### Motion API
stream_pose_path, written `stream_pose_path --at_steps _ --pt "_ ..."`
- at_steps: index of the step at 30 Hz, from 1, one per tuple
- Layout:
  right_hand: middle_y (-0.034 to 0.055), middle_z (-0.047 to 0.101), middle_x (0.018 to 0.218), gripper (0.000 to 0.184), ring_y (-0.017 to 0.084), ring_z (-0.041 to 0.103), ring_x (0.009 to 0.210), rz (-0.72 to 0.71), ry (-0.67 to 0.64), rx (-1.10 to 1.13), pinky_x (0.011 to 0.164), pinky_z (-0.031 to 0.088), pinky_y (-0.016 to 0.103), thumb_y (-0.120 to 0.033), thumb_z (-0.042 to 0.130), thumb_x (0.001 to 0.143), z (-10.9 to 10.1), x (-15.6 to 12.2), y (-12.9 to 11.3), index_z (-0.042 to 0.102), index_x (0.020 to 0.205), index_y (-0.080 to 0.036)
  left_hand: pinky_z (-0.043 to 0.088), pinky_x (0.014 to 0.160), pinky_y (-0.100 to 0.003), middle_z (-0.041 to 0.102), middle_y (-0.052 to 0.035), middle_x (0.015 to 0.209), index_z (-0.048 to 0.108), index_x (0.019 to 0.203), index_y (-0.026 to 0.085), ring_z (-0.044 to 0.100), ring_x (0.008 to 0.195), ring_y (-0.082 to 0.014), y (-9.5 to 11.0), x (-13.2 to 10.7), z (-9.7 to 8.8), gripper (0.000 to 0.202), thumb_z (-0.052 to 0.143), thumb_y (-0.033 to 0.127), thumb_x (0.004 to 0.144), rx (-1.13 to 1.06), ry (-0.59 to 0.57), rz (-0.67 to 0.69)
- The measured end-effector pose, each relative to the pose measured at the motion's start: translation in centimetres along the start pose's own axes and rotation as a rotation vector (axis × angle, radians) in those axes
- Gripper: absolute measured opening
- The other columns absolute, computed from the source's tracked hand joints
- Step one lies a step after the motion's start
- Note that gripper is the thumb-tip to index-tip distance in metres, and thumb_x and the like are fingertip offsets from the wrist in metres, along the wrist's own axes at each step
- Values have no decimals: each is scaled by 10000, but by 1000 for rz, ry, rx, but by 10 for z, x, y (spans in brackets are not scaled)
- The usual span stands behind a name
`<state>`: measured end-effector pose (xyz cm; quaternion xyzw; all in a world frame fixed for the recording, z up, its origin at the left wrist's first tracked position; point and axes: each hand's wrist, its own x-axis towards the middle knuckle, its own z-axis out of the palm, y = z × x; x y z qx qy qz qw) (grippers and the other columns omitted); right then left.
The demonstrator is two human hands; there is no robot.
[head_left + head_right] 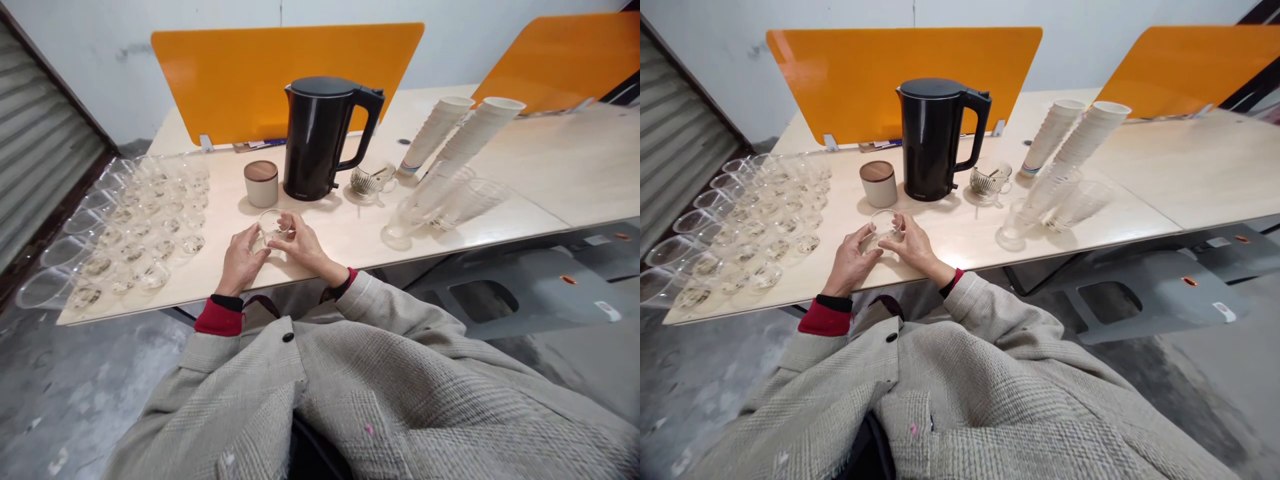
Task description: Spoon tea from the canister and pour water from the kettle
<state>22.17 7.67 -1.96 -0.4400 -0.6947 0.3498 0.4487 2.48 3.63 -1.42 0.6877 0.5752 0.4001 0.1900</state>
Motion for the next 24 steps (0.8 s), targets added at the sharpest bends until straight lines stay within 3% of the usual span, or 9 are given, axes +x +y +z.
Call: stream_pose_path --at_steps 5,10,13,18,24 --pt "184 632 1539 954 382 639 1375 -59 11 -89 1115 570 578 -654 887 763 -21 -5 9 506 1544 -261 530 1225 -496 710 -128 1486 659 1489 202 695 1345 -293 -4 -2 1 644 696 233 846 -93 65 -13" --pt "251 505 1669 822 460 452 1556 -106 82 -481 1280 355 705 -650 675 960 -49 -15 31 505 1604 -168 426 1322 -519 685 -131 1533 664 1476 199 575 1510 -299 -16 -7 0 538 563 244 950 47 185 -15" --pt "275 426 1726 803 479 385 1606 -86 -4 -641 1290 292 740 -631 596 1017 -52 -21 31 481 1624 -118 318 1364 -589 591 -157 1646 589 1552 155 431 1627 -347 -13 -9 -2 567 486 298 1013 231 81 3" --pt "308 249 1792 820 449 238 1686 34 -249 -879 1343 190 692 -545 421 1110 -47 -27 0 331 1687 30 225 1380 -628 324 -176 1804 360 1698 64 247 1704 -383 16 -12 -4 670 349 317 1078 605 -198 -61" --pt "272 204 1817 846 418 162 1714 105 -348 -960 1372 146 643 -569 375 1121 -48 -26 -17 281 1715 27 221 1394 -578 305 -131 1817 343 1719 97 240 1713 -334 33 -11 -4 669 252 368 1114 765 -297 -103"
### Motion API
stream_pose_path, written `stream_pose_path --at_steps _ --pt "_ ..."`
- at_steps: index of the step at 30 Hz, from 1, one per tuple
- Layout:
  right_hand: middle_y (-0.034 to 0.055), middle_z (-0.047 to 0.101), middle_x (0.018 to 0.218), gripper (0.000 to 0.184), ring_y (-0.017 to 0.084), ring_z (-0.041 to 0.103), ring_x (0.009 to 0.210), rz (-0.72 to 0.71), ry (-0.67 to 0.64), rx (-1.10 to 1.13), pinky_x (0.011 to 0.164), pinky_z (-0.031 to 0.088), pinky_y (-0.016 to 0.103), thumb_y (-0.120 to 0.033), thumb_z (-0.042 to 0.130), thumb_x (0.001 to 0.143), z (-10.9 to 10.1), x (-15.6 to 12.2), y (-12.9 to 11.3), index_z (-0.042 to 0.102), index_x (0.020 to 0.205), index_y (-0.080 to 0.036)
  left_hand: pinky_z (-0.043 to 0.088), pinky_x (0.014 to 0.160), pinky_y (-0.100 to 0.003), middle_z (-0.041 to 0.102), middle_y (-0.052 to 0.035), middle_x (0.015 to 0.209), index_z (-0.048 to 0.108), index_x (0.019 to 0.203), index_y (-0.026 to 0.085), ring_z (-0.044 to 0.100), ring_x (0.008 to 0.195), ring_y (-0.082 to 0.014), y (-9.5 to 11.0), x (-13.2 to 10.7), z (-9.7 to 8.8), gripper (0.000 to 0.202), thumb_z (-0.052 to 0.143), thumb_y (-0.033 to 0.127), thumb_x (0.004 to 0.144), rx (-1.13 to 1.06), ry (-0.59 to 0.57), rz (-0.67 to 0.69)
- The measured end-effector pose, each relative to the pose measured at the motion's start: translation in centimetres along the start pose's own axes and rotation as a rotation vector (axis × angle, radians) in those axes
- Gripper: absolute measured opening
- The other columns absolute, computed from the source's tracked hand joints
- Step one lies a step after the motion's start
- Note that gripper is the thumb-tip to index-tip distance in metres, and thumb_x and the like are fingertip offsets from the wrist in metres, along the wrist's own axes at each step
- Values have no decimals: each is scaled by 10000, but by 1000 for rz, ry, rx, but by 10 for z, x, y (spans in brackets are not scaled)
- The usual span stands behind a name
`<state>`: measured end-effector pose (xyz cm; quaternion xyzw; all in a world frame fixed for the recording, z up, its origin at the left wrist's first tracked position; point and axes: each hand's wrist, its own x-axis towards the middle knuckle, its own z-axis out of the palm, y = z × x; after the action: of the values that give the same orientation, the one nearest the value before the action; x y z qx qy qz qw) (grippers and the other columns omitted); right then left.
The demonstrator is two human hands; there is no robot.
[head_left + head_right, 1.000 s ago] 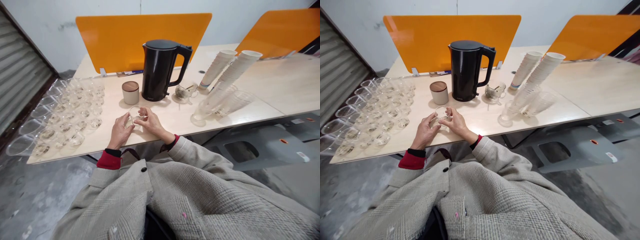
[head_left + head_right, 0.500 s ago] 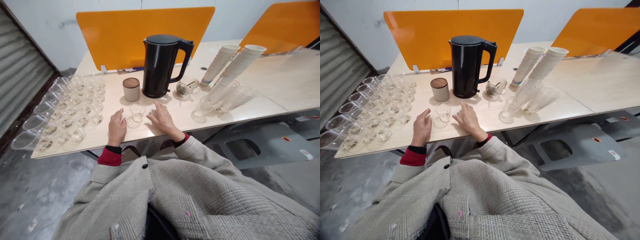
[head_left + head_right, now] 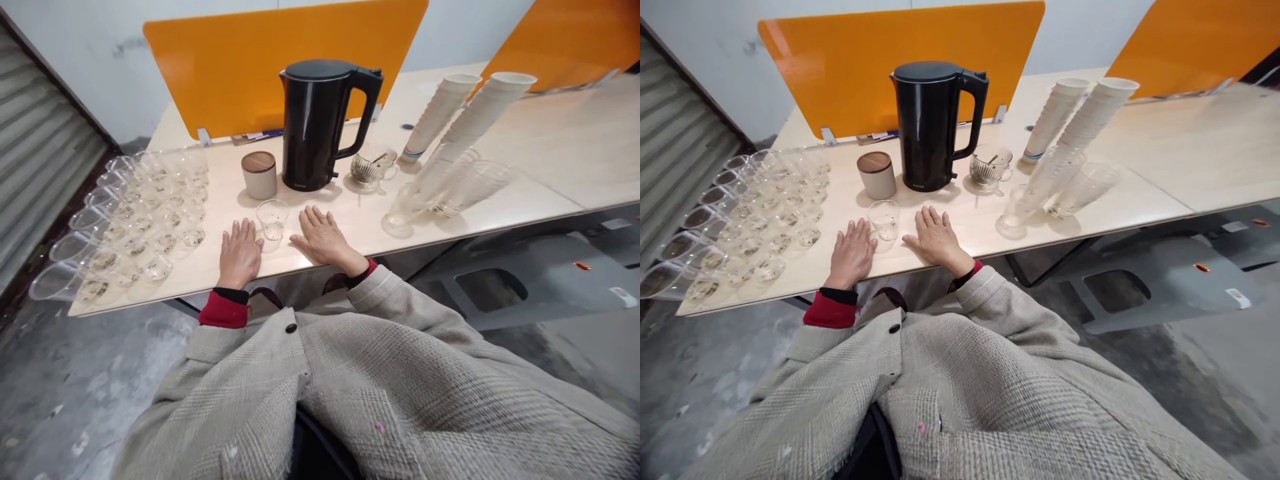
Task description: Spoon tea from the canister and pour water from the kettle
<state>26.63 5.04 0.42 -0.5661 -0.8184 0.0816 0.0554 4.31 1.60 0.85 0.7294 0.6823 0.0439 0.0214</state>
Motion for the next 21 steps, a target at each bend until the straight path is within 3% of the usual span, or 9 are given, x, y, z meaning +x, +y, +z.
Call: stream_pose_path --at_steps 21 --pt "267 204 1818 846 395 148 1721 -15 20 6 1375 148 628 -565 386 1106 5 1 0 291 1707 22 204 1399 -564 269 -112 1832 336 1723 105 207 1722 -321 3 -1 -5 672 221 380 1122 32 -33 -10"
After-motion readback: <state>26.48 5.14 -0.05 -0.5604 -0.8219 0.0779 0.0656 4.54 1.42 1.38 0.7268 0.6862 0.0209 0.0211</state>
